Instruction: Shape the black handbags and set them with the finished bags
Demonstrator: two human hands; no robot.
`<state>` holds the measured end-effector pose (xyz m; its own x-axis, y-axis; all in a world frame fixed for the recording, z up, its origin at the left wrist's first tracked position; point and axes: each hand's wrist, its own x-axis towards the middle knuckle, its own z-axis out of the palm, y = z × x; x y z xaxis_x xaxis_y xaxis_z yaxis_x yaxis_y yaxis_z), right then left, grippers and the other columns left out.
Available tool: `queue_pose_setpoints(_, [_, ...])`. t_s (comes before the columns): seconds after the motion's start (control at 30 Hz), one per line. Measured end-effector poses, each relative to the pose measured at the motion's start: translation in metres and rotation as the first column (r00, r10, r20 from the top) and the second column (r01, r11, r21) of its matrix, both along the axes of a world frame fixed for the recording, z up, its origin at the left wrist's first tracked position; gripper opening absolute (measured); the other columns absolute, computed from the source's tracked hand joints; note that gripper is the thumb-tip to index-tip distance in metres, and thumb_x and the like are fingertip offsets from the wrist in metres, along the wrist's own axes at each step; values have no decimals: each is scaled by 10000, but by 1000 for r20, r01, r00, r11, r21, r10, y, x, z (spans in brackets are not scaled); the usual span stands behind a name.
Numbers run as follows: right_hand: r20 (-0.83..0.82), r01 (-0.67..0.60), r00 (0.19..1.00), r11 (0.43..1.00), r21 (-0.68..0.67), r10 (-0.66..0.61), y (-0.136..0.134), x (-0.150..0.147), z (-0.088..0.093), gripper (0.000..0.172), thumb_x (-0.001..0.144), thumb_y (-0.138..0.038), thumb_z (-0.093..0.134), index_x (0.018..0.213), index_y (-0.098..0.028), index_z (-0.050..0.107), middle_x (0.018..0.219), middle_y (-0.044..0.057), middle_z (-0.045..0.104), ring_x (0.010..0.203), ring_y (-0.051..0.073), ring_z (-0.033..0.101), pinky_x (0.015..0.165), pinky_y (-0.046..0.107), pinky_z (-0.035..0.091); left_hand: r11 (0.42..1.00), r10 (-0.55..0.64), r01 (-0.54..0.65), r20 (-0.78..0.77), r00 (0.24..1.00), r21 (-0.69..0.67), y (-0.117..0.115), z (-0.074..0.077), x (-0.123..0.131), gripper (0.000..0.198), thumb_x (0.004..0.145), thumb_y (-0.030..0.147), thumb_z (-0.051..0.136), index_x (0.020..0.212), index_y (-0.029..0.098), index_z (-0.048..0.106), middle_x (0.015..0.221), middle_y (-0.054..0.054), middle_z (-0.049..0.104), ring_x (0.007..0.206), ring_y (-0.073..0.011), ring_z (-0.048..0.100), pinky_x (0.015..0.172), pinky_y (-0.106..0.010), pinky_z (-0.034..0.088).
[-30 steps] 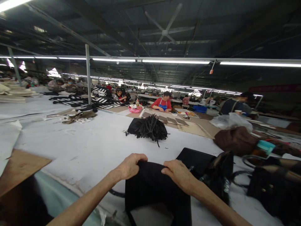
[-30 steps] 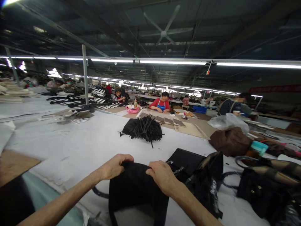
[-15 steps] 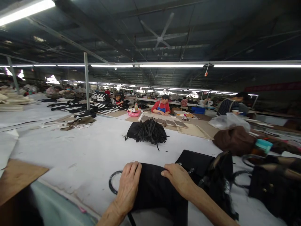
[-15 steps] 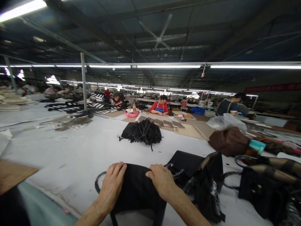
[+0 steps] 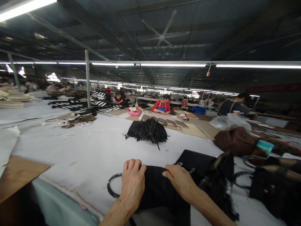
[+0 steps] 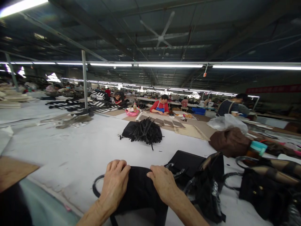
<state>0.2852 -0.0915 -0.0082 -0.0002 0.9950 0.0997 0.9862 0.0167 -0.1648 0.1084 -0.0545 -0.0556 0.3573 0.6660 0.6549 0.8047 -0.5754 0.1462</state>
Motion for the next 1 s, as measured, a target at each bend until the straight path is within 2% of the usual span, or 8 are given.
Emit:
queue_pose_setpoints(0.1, [19,-8,1000,1000,9,7,0,-2,0,225,834,-270,400,690,-192,555,735,39,643,737,167,580,626,242,325,999,-53,53,-7,999,-11,3,-4,9,213,800,63,382,785,180,559,790,-37,502,754,-186,407,737,-355,345])
queue_pose_setpoints(0.23, [48,20,999,1000,3,-20,0,-1,-2,223,830,-273,409,692,-190,562,731,46,643,722,172,580,605,245,315,998,-60,61,5,998,-28,7,-8,19,223,820,77,368,738,177,550,769,-35,496,736,-182,407,715,-347,343])
queue_pose_setpoints(0.37, [20,-1,1000,1000,19,1,4,2,-3,241,835,-269,391,690,-182,562,725,47,640,719,161,577,613,238,320,991,-133,132,18,991,22,5,-15,20,227,825,86,374,683,170,529,736,-28,493,704,-173,402,692,-342,342])
queue_pose_setpoints(0.53, [23,-69,997,997,-33,70,9,3,-2,203,815,-268,423,725,-166,574,755,57,642,748,168,569,637,241,330,953,-288,286,-3,958,98,-3,-28,16,197,792,43,389,763,171,536,828,-26,548,797,-176,449,862,-414,301])
queue_pose_setpoints(0.6, [-6,-127,992,990,-61,127,8,5,-1,156,778,-287,487,733,-167,576,780,48,639,776,169,562,664,236,332,957,-287,284,44,957,58,-5,-26,15,210,791,40,374,800,176,534,789,-20,556,784,-168,467,896,-420,282])
queue_pose_setpoints(0.7, [-81,-179,981,982,-66,174,4,11,-2,136,724,-306,554,714,-172,572,790,23,630,774,156,547,667,221,331,966,-253,258,118,960,-25,-5,-16,15,184,809,84,378,834,181,533,703,-8,559,703,-154,481,866,-404,307])
queue_pose_setpoints(0.83, [-152,-167,976,983,-76,154,1,18,-2,165,679,-339,591,707,-178,569,729,-8,606,711,142,522,583,206,311,968,-235,243,109,966,-67,-3,-4,17,241,843,128,354,701,188,539,638,1,560,622,-143,470,754,-360,344])
queue_pose_setpoints(1.0, [-235,-191,956,980,-50,174,3,19,-3,190,719,-351,549,661,-171,555,650,-35,571,617,109,477,537,196,283,973,-207,216,113,972,-77,0,-4,14,209,827,138,398,722,196,569,735,-15,541,691,-156,451,711,-330,366])
